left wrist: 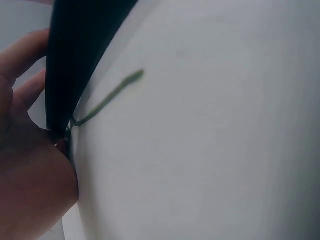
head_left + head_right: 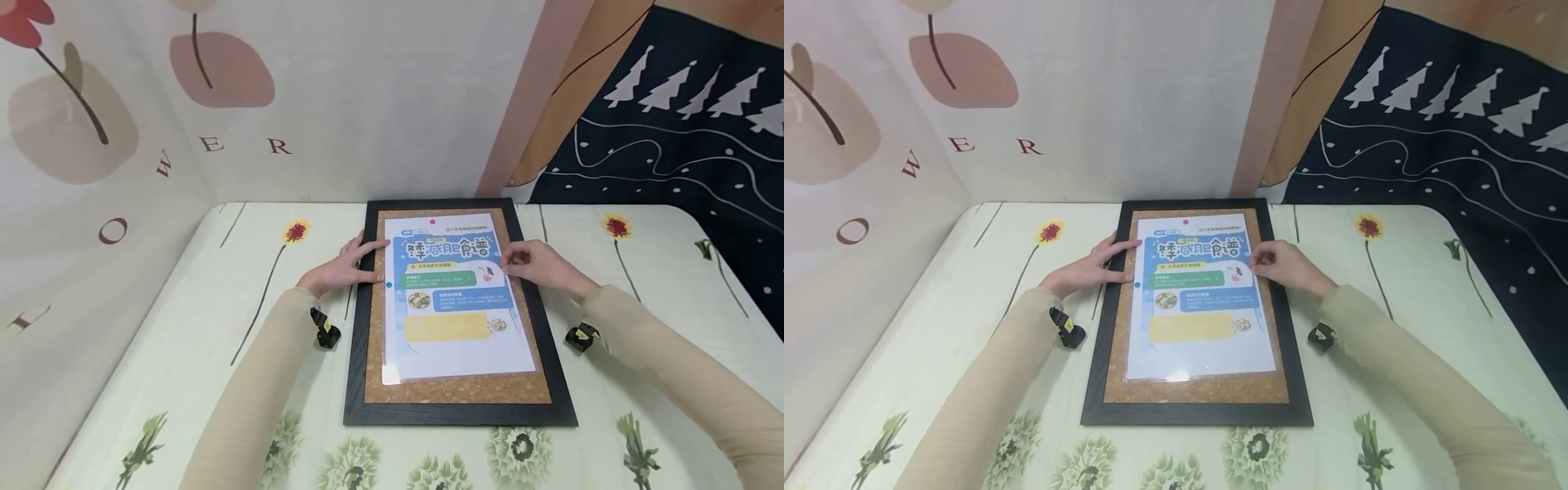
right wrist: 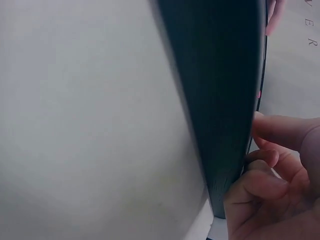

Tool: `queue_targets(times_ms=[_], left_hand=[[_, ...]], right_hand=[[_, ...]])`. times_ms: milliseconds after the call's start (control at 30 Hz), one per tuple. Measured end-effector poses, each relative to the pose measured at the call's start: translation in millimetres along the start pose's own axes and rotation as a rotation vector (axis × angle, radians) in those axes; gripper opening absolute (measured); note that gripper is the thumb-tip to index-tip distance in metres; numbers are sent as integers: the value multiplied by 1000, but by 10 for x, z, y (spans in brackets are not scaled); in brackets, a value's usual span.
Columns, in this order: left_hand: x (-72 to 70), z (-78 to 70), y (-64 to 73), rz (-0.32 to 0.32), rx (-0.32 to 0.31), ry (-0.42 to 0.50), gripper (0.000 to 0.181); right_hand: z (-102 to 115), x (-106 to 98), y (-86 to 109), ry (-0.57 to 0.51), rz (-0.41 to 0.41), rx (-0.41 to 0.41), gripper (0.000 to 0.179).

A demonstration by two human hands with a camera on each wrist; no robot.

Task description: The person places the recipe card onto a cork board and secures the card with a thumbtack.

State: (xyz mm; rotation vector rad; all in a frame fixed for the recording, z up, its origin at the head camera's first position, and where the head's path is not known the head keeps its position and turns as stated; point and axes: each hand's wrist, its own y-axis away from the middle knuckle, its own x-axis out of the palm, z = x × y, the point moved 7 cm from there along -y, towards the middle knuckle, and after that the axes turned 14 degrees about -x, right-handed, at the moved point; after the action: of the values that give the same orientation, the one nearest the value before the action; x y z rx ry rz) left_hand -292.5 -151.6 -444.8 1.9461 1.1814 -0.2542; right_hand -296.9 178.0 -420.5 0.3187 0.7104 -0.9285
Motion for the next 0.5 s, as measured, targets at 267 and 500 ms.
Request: queue_targets(times_ms=[267,500], left_hand=[[2,-5,-15,-12,-1,-12,77],[9,-8,-2,-15,0,-20,77]], right_hand=[[32,-12,1,18,1,37,5],[14,-5,-3,7,16,33,6]])
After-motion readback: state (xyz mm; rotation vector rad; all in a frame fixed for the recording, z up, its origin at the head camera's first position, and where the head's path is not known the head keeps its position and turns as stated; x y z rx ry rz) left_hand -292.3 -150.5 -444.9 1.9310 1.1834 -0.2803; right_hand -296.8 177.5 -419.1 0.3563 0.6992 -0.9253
